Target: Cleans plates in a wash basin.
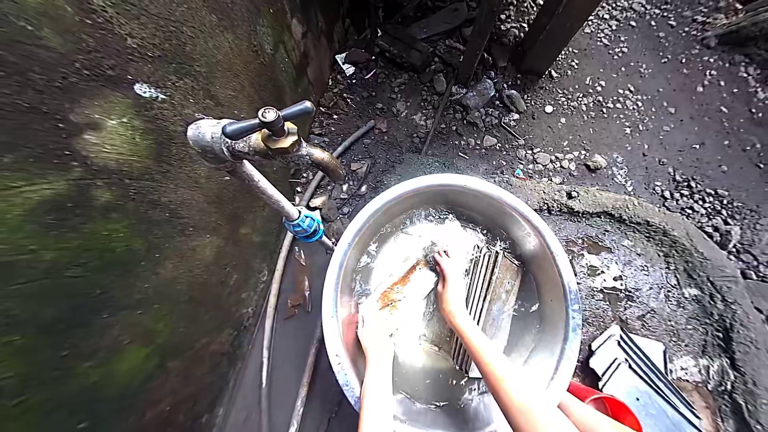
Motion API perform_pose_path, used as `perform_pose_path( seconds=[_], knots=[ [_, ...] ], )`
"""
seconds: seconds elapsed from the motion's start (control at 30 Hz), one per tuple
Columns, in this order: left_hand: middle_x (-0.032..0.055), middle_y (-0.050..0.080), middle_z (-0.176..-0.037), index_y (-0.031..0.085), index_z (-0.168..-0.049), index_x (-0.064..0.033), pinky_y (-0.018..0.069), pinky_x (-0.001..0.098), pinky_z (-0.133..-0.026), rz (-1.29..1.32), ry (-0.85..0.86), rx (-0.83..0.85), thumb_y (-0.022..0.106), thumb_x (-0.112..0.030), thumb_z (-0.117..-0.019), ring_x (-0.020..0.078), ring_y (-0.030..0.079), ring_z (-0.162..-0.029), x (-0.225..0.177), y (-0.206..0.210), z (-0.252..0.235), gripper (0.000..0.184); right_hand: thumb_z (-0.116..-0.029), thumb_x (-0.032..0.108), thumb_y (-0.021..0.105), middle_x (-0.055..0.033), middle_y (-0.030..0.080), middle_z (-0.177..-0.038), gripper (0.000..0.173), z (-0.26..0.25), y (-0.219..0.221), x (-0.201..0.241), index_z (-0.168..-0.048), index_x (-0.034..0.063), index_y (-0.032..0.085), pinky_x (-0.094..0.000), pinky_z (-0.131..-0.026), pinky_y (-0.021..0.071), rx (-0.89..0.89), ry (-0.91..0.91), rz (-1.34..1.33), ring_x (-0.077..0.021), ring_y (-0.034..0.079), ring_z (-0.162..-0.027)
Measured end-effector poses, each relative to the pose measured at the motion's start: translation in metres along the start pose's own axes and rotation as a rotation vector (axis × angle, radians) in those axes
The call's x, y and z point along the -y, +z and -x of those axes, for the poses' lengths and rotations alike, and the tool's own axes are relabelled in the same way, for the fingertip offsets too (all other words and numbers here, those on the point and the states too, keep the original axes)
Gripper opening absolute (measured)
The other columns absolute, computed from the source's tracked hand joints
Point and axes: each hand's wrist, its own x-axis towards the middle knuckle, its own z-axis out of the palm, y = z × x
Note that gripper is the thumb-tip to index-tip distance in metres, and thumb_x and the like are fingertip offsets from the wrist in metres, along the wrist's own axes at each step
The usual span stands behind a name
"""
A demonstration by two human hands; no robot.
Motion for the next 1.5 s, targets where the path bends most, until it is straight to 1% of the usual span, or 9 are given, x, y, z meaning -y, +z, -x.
perform_pose_path(
  seconds=[0.23,0.43,0.57,0.67,0.8,0.93,1.07,1.2,1.5],
  knots=[
    [0.0228,0.042,-0.152,0.033,-0.151,0.0037,0.0408,0.0393,-0.11,-0.107,-0.19,-0.21,0.022,-0.021,-0.1142,0.0253,0.048,-0.135,-0.012,0.014,0.008,0.046,-0.0874,-0.013,0.056,-0.0221,0.062,-0.14,0.045,0.115,0.037,0.064,-0.131,-0.0049,0.066,-0.0522,-0.114,0.0433,0.227,-0.206,-0.224,-0.0418,0.054,-0.137],
    [0.0335,0.05,-0.135,0.037,-0.142,0.0157,0.0527,0.0365,-0.096,-0.066,0.067,0.001,0.027,-0.012,-0.1112,0.0291,0.06,-0.115,0.012,0.0,0.012,0.042,-0.0897,-0.016,0.046,-0.0236,0.06,-0.142,0.048,0.039,0.014,0.018,-0.133,-0.0051,0.065,-0.0533,-0.117,0.0399,0.124,-0.161,-0.205,-0.0419,0.051,-0.139],
    [0.0212,0.043,-0.144,0.032,-0.148,0.0048,0.0376,0.036,-0.111,-0.061,-0.346,-0.22,0.023,-0.004,-0.111,0.0244,0.049,-0.128,-0.05,0.035,0.037,0.039,-0.097,-0.01,0.042,-0.0274,0.054,-0.147,0.045,-0.016,0.004,0.0,-0.139,-0.0064,0.059,-0.0512,-0.12,0.0341,-0.108,0.091,-0.078,-0.0427,0.047,-0.142],
    [0.0327,0.05,-0.141,0.041,-0.141,0.0148,0.0437,0.0429,-0.109,-0.274,0.002,-0.024,0.03,-0.015,-0.1115,0.0331,0.054,-0.128,0.014,-0.009,-0.001,0.044,-0.0855,-0.017,0.044,-0.0267,0.051,-0.15,0.055,0.02,0.025,0.01,-0.138,-0.0072,0.059,-0.0558,-0.12,0.0338,-0.104,0.02,-0.106,-0.0448,0.044,-0.144],
    [0.0172,0.044,-0.142,0.034,-0.147,0.0006,0.0394,0.0361,-0.109,-0.042,-0.4,-0.226,0.023,-0.009,-0.112,0.0225,0.049,-0.126,-0.044,0.025,0.029,0.038,-0.0859,-0.018,0.049,-0.0262,0.057,-0.145,0.051,0.095,0.038,0.044,-0.135,-0.0075,0.062,-0.0535,-0.115,0.0423,0.063,-0.066,-0.21,-0.0438,0.052,-0.138],
    [0.0234,0.04,-0.153,0.031,-0.153,0.0035,0.0385,0.0412,-0.113,-0.145,-0.153,-0.172,0.02,-0.025,-0.1141,0.0276,0.045,-0.137,-0.008,0.011,0.035,0.049,-0.0886,-0.012,0.053,-0.0243,0.063,-0.137,0.042,0.136,0.038,0.061,-0.129,-0.0076,0.067,-0.0518,-0.11,0.0473,0.175,-0.125,-0.292,-0.0405,0.059,-0.131],
    [0.0205,0.05,-0.137,0.038,-0.145,0.0027,0.0459,0.0401,-0.1,0.052,-0.232,-0.167,0.022,-0.024,-0.1132,0.0242,0.054,-0.118,-0.005,0.016,0.022,0.044,-0.0934,-0.007,0.055,-0.0167,0.069,-0.132,0.037,0.099,0.015,0.023,-0.126,0.0003,0.072,-0.0505,-0.109,0.0491,0.27,-0.382,-0.167,-0.0328,0.064,-0.127],
    [0.019,0.045,-0.144,0.032,-0.15,-0.0002,0.0412,0.0358,-0.105,0.055,-0.447,-0.272,0.018,-0.013,-0.1132,0.0244,0.051,-0.124,-0.057,0.054,0.051,0.041,-0.0925,-0.007,0.056,-0.021,0.069,-0.13,0.034,0.093,0.017,0.037,-0.122,-0.0048,0.072,-0.0501,-0.107,0.0507,0.08,-0.147,-0.174,-0.0372,0.065,-0.125],
    [0.0104,0.059,-0.113,0.043,-0.136,-0.0006,0.052,0.0307,-0.088,0.021,-0.373,0.169,0.022,-0.015,-0.112,0.0137,0.06,-0.098,-0.005,0.018,0.023,0.034,-0.0897,-0.008,0.058,-0.0228,0.072,-0.122,0.029,0.096,0.015,0.048,-0.114,-0.0064,0.074,-0.0502,-0.104,0.0533,0.0,-0.109,-0.269,-0.0377,0.069,-0.118]
  ],
)
